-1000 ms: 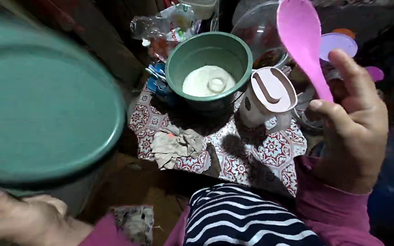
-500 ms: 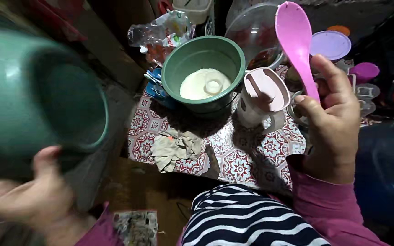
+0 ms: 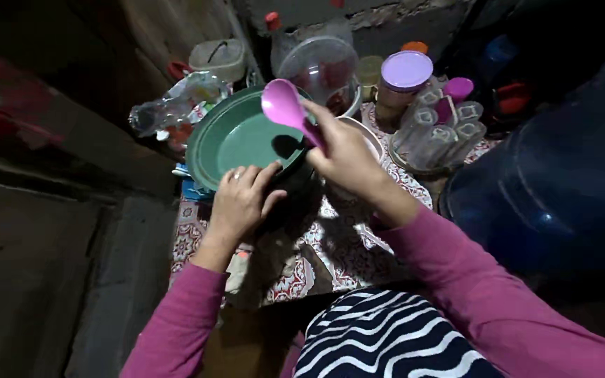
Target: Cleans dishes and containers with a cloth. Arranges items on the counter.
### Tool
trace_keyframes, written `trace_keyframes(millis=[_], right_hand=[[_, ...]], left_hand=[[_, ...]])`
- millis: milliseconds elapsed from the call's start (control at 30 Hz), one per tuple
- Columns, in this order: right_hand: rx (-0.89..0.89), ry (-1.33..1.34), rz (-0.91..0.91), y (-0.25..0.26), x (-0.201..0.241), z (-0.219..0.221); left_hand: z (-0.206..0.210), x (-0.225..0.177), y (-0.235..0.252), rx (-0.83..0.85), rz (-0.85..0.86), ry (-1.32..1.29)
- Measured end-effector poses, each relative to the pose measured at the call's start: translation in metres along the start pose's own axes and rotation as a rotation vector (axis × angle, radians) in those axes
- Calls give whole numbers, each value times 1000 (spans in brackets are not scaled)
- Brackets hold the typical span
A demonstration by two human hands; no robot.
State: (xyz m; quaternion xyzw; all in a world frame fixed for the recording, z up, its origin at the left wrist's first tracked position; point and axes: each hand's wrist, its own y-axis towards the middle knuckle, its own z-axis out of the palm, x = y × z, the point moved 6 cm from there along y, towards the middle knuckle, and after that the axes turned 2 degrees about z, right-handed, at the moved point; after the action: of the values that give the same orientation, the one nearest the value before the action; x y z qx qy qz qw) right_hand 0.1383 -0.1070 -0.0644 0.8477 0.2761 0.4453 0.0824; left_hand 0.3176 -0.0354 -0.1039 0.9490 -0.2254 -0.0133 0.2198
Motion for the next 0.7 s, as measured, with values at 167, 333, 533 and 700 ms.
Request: trace_keyframes(millis=[167, 333, 533, 700], right_hand=[[130, -199, 61, 39, 4, 57], [183, -231, 43, 77, 6, 31], [47, -344, 137, 182, -39, -46], [-61, -341, 309, 234, -111, -79]], left_hand=[[32, -2, -81, -374, -170, -113], [107, -19, -202, 72, -889, -146], [163, 17, -234, 315, -940, -96], [71, 109, -208, -575, -872, -281]])
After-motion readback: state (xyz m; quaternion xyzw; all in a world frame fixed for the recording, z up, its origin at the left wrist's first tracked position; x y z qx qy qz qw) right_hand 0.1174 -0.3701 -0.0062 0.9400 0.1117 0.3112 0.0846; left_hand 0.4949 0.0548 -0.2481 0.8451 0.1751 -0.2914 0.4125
